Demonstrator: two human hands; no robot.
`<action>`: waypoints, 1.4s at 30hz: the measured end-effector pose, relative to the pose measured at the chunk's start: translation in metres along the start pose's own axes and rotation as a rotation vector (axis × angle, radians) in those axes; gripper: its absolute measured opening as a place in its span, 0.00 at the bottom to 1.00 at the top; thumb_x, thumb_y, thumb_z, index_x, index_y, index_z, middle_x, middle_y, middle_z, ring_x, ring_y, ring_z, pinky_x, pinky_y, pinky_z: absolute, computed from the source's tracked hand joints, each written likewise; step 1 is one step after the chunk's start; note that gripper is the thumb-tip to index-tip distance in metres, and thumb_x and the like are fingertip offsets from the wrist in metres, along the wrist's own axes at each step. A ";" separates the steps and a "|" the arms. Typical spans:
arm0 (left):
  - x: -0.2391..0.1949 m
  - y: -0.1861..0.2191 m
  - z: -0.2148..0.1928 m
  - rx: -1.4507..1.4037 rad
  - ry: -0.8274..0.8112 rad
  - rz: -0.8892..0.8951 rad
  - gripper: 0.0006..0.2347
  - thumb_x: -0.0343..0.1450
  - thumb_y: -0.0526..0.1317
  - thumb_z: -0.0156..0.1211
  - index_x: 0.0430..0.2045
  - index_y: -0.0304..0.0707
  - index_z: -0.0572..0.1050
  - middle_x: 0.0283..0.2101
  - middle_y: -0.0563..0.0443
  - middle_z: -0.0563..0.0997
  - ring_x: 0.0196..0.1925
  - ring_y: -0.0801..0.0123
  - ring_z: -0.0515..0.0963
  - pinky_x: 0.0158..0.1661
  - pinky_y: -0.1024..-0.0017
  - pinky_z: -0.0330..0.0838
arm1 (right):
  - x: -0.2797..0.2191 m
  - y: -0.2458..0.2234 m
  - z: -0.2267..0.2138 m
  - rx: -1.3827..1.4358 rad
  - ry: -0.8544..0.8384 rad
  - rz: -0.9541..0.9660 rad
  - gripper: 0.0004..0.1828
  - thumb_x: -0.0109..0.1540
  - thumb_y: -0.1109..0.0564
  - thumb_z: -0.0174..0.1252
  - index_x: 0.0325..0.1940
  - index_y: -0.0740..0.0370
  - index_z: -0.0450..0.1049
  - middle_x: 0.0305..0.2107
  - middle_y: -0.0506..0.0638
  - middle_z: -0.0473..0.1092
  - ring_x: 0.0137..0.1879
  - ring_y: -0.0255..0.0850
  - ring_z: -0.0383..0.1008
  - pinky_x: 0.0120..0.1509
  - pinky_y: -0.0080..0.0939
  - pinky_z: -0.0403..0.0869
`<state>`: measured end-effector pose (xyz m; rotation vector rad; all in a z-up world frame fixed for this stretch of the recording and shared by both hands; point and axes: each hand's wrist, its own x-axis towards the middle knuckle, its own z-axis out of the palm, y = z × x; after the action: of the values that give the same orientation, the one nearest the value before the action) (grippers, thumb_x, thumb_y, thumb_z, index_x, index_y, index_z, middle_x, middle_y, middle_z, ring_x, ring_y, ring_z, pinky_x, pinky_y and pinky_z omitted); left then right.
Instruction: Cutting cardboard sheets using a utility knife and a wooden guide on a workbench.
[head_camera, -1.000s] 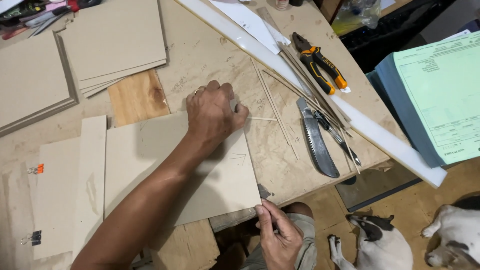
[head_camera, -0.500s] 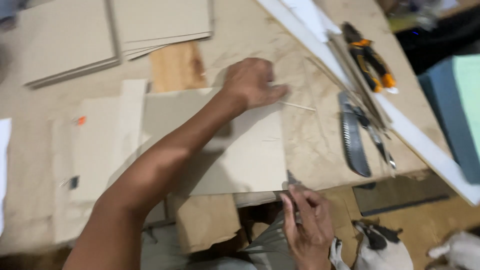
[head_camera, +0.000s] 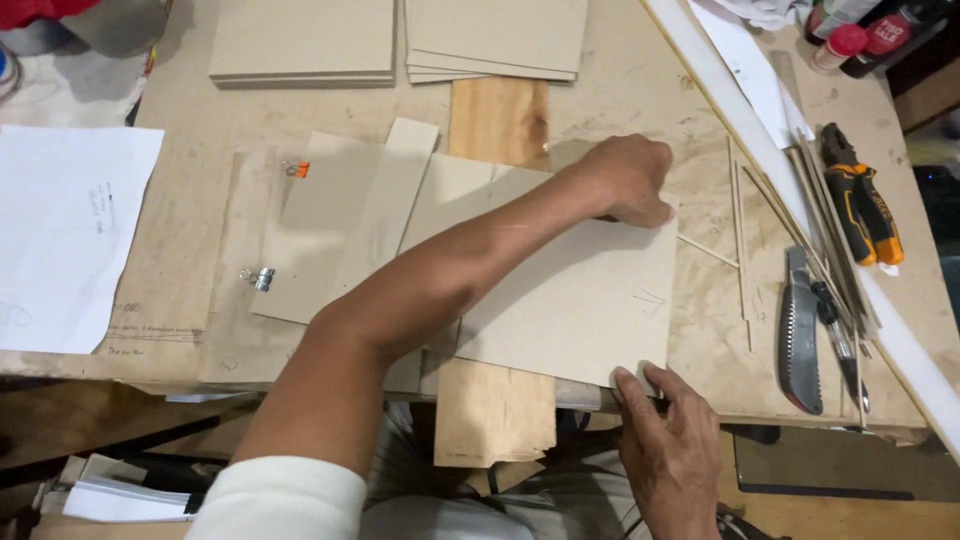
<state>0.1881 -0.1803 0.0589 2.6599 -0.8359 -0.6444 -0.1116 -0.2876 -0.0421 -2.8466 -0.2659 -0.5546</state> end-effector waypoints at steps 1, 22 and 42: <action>-0.003 0.001 -0.001 -0.018 -0.003 0.011 0.14 0.67 0.48 0.57 0.40 0.42 0.72 0.45 0.49 0.77 0.44 0.58 0.79 0.38 0.65 0.75 | 0.000 -0.003 -0.001 0.010 0.019 0.010 0.25 0.64 0.56 0.62 0.65 0.43 0.71 0.57 0.58 0.69 0.55 0.51 0.73 0.52 0.58 0.74; -0.172 -0.108 0.072 -0.091 0.300 0.717 0.08 0.69 0.43 0.61 0.35 0.42 0.72 0.40 0.47 0.74 0.43 0.56 0.73 0.48 0.55 0.68 | 0.017 -0.033 -0.018 -0.015 0.169 0.022 0.14 0.64 0.58 0.69 0.54 0.52 0.80 0.50 0.58 0.75 0.49 0.48 0.78 0.47 0.46 0.80; -0.241 -0.116 0.074 0.183 0.399 0.644 0.03 0.69 0.37 0.63 0.31 0.40 0.79 0.42 0.48 0.80 0.47 0.54 0.78 0.50 0.62 0.73 | 0.016 -0.022 -0.023 0.070 0.237 0.002 0.09 0.64 0.67 0.68 0.47 0.64 0.81 0.46 0.59 0.78 0.47 0.46 0.79 0.53 0.41 0.79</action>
<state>0.0295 0.0458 0.0294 2.3154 -1.5578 0.1208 -0.1095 -0.2698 -0.0113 -2.6805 -0.2354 -0.8559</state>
